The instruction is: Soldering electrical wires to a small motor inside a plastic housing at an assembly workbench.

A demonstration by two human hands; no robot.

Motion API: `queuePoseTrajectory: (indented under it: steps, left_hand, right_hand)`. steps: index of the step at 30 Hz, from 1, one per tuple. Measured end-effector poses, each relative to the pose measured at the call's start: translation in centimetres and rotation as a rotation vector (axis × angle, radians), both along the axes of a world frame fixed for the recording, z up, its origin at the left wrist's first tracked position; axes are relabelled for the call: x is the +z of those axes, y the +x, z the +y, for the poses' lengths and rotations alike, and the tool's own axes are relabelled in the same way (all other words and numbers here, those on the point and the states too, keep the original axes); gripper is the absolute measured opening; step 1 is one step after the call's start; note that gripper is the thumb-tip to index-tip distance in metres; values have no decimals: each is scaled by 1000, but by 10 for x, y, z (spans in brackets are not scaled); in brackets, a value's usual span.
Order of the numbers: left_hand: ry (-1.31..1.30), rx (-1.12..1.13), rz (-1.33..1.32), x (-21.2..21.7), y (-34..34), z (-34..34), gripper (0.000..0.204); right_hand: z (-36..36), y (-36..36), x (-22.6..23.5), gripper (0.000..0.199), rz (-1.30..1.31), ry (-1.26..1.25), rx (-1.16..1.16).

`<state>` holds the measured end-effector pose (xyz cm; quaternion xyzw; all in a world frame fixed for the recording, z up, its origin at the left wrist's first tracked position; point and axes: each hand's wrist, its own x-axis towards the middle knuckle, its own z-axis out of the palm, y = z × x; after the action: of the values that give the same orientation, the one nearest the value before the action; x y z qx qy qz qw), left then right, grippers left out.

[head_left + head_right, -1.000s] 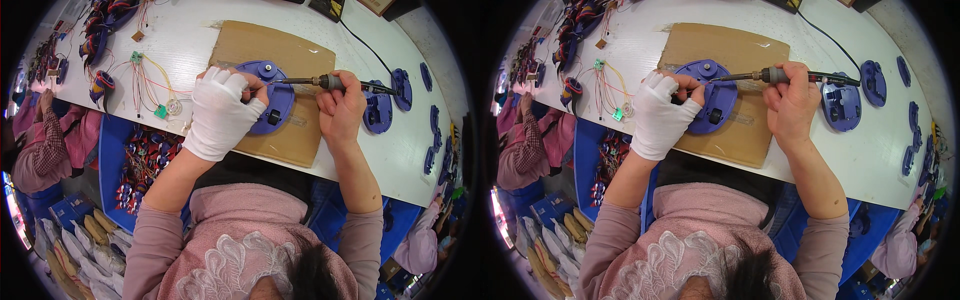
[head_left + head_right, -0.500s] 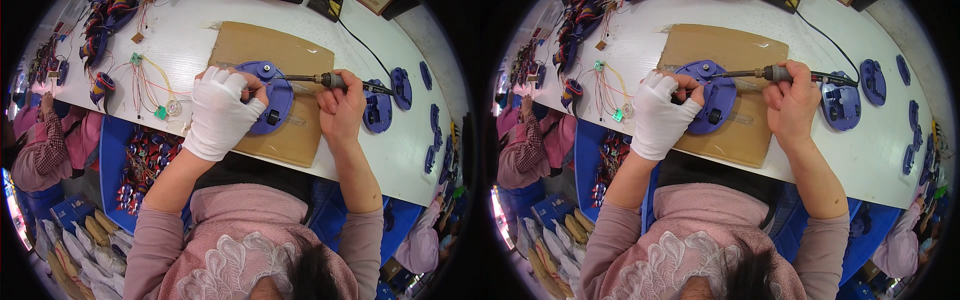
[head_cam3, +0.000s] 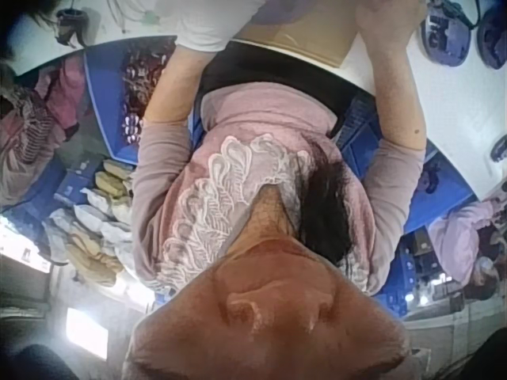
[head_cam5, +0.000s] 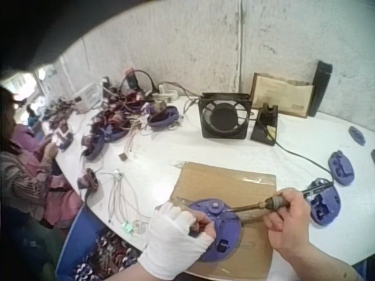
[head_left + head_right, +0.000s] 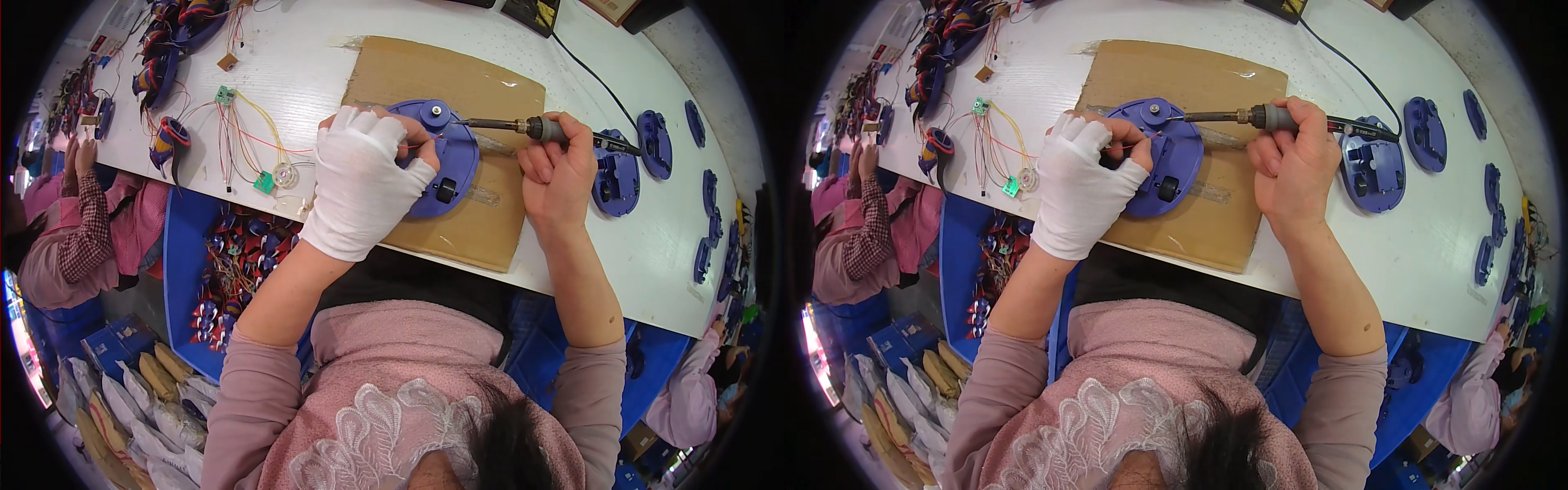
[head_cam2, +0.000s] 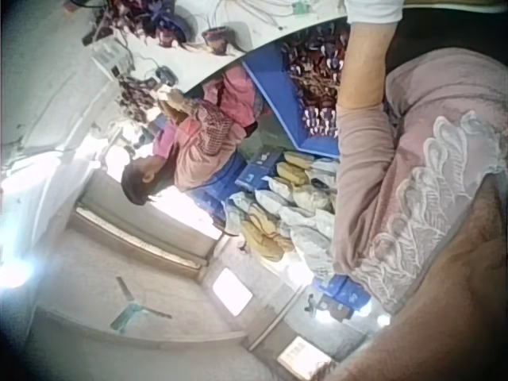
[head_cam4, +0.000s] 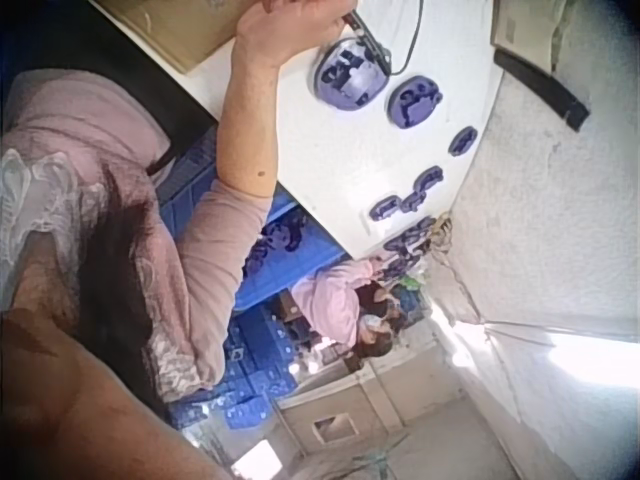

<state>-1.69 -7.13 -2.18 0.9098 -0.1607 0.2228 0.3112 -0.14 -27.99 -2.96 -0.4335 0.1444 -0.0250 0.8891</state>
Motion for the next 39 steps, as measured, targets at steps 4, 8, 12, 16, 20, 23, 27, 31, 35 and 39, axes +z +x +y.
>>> queuePoseTrajectory:
  steps: [4, 8, 12, 16, 20, 23, 27, 31, 35, 39]
  left_hand:
    - [28, -39, 26, 11, -2, -1, 39]
    - [46, -60, 76, 24, -15, -4, 73]
    - [-74, -56, 172, 24, -16, 6, 83]
    - [-558, 17, 140, 8, -6, 44, 64]
    - [-300, 262, 118, 3, 1, 113, 46]
    - [23, 409, -30, -11, 2, 140, 46]
    - [444, 1010, -300, 17, 16, 155, 46]
    - [222, 1081, -87, -9, 35, 214, 52]
    - [-84, 659, -174, 15, 33, 160, 60]
    - [42, 357, -189, 20, 21, 95, 63]
  right_hand:
    - [-2, 4, 2, 20, 7, 49, -4]
    - [-4, 8, 1, 18, 24, 128, 11]
    - [-9, 8, 6, 17, 53, 170, -17]
    - [-19, 6, -1, 16, -5, 182, 38]
    - [-14, 7, -2, 16, 2, 213, 34]
    - [-6, 8, 6, 15, 67, 198, -70]
    - [-19, 9, -5, 14, 42, 206, -20]
    - [-12, 11, 0, 13, 36, 228, 7]
    - [-1, 13, 11, 14, 122, 198, -104]
    - [-8, 11, 8, 13, 90, 212, -80]
